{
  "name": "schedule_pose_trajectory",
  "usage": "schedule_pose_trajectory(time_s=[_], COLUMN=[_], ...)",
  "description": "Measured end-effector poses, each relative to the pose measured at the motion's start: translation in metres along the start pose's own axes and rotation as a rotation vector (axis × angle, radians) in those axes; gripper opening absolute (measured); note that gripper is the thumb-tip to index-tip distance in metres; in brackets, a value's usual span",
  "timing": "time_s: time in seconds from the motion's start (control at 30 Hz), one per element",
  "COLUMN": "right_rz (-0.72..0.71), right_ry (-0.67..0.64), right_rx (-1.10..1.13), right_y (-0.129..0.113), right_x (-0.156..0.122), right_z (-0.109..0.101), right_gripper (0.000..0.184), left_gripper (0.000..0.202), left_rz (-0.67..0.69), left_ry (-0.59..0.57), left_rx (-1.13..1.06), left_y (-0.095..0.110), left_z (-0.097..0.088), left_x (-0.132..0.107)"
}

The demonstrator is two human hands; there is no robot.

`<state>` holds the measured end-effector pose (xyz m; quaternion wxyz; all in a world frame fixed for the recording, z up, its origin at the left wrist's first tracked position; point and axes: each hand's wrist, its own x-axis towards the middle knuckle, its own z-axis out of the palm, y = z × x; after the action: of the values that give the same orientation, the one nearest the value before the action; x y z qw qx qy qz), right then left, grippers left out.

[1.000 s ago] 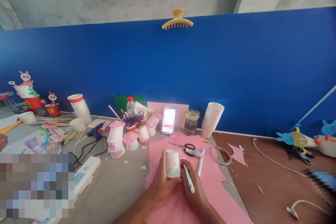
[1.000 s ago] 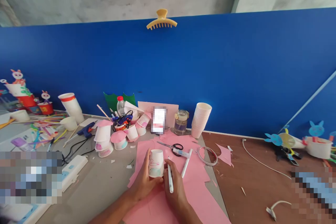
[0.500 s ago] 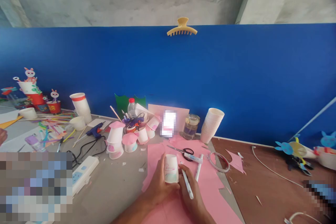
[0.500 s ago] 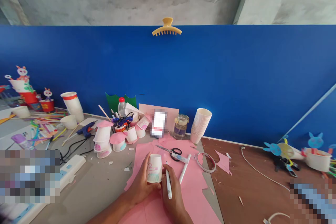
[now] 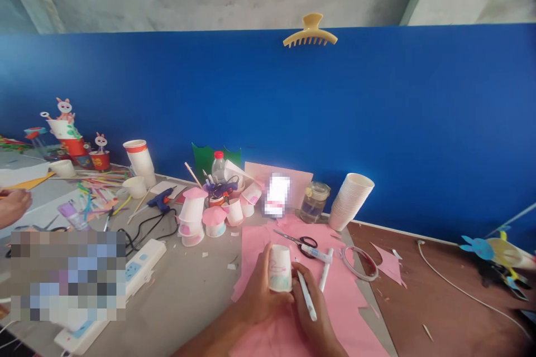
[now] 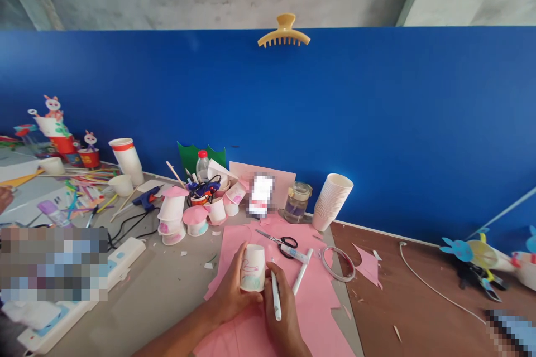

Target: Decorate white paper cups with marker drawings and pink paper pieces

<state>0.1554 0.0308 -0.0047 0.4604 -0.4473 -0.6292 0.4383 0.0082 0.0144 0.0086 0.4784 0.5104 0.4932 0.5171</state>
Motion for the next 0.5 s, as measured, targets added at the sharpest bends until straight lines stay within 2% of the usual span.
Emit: schedule_pose_trajectory(time_s=[0.1, 0.3, 0.5], right_rz=[-0.009, -0.025, -0.045], right_ry=[0.009, 0.048, 0.053], right_rx=[-0.014, -0.043, -0.061], right_y=[-0.002, -0.008, -0.012], right_x=[-0.001, -0.002, 0.002], right_z=[-0.001, -0.001, -0.003], right_gripper=[0.036, 0.033, 0.03], left_gripper=[0.109, 0.113, 0.101], left_rz=[0.048, 0.051, 0.108], left_ry=[-0.038, -0.058, -0.111], left_rx=[0.002, 0.03, 0.086], left_y=[0.0, -0.003, -0.004], left_z=[-0.001, -0.003, -0.008], left_x=[0.0, 0.0, 0.0])
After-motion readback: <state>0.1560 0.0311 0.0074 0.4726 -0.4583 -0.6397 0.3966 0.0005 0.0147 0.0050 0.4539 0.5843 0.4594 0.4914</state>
